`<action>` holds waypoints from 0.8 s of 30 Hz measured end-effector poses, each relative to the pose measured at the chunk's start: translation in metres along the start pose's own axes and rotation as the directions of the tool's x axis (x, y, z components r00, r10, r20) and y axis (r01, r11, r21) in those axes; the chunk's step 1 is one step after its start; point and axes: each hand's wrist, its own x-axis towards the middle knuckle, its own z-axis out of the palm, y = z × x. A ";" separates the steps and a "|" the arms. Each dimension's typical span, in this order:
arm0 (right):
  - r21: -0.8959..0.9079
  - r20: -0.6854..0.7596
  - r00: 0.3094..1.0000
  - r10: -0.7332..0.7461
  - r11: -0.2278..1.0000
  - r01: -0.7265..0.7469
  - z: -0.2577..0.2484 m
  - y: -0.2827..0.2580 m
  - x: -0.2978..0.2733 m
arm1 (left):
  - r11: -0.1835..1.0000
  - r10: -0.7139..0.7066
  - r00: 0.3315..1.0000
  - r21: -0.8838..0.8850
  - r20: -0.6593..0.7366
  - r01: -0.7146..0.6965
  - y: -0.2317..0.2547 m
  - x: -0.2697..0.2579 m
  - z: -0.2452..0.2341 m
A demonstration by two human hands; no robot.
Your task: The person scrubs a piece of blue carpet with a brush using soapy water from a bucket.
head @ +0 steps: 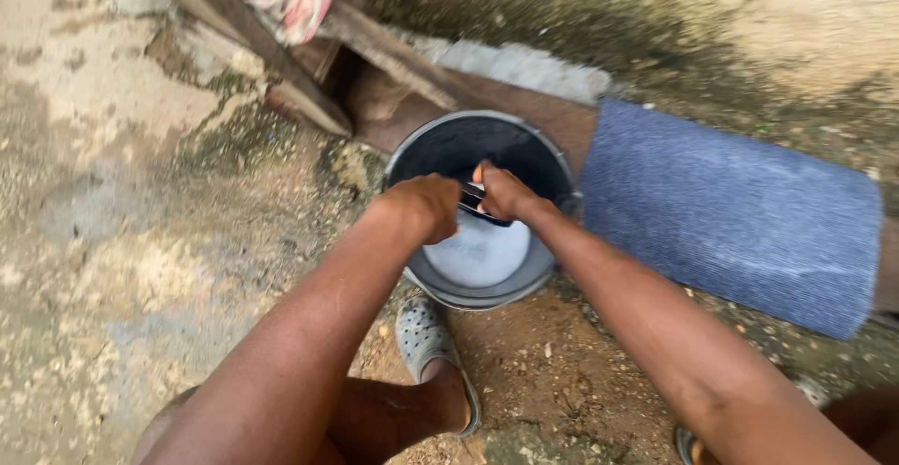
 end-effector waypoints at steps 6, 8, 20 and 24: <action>-0.556 0.090 0.956 0.279 0.811 -0.184 0.055 0.041 0.053 | 0.997 -0.057 0.998 -0.049 -0.032 0.056 -0.023 0.004 -0.011; -0.540 0.207 0.936 0.285 0.831 -0.134 0.080 0.050 0.061 | 0.998 -0.057 0.998 -0.034 -0.037 0.056 -0.025 0.002 -0.020; -0.427 0.311 0.884 0.350 0.882 -0.199 0.091 0.068 0.061 | 0.997 -0.060 0.998 -0.053 0.035 0.062 -0.023 0.014 -0.036; -0.599 0.153 0.966 0.210 0.797 -0.079 0.098 0.080 0.056 | 0.995 -0.064 0.996 -0.075 0.056 0.068 -0.028 0.018 -0.025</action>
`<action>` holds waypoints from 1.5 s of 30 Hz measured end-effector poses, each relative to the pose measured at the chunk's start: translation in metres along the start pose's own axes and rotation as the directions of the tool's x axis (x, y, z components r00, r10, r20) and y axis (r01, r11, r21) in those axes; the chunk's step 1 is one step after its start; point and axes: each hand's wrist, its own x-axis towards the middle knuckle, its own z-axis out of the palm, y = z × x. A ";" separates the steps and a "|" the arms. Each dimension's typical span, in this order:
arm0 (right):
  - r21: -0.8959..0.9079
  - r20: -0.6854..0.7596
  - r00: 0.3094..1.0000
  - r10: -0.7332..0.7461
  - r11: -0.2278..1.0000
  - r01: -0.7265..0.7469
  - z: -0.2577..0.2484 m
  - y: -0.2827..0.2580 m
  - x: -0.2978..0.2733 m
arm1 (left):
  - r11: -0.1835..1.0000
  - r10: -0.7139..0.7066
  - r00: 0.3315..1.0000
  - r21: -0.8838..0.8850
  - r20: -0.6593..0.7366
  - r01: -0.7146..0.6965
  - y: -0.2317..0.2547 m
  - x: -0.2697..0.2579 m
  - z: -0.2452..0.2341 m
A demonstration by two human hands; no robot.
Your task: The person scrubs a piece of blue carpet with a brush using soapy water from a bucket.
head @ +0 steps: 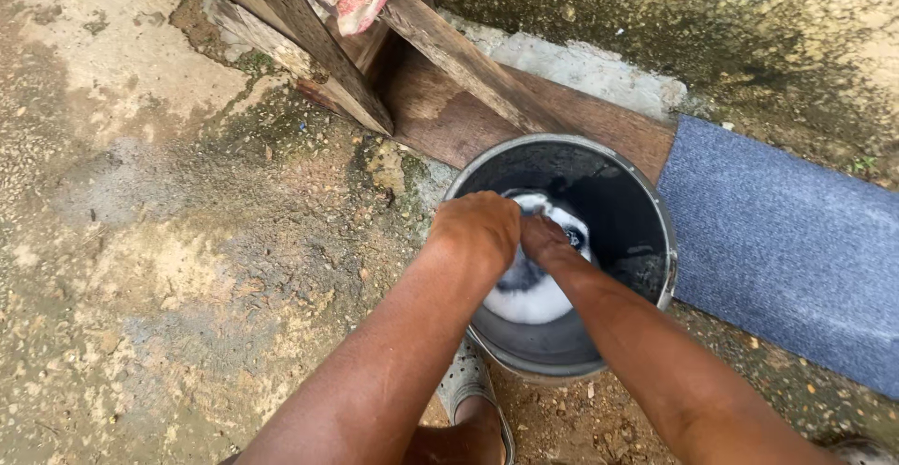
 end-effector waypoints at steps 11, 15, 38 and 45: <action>-0.060 0.423 0.895 -0.139 0.982 0.181 0.040 -0.014 -0.012 | 0.995 -0.051 0.995 0.077 -0.082 0.058 0.009 0.026 0.012; 0.315 0.512 0.854 -0.090 0.945 -0.089 -0.048 -0.019 -0.054 | 0.999 0.040 0.977 0.016 -0.211 -0.037 0.005 0.036 0.005; 0.142 -0.247 0.929 0.275 0.959 -0.246 -0.309 0.280 -0.216 | 0.883 0.465 0.819 0.242 -0.335 -0.402 0.249 0.157 0.023; 0.409 -0.234 0.901 0.365 0.878 -0.250 -0.256 0.319 -0.199 | 0.988 0.131 0.986 -0.066 -0.106 -0.138 0.268 0.272 0.106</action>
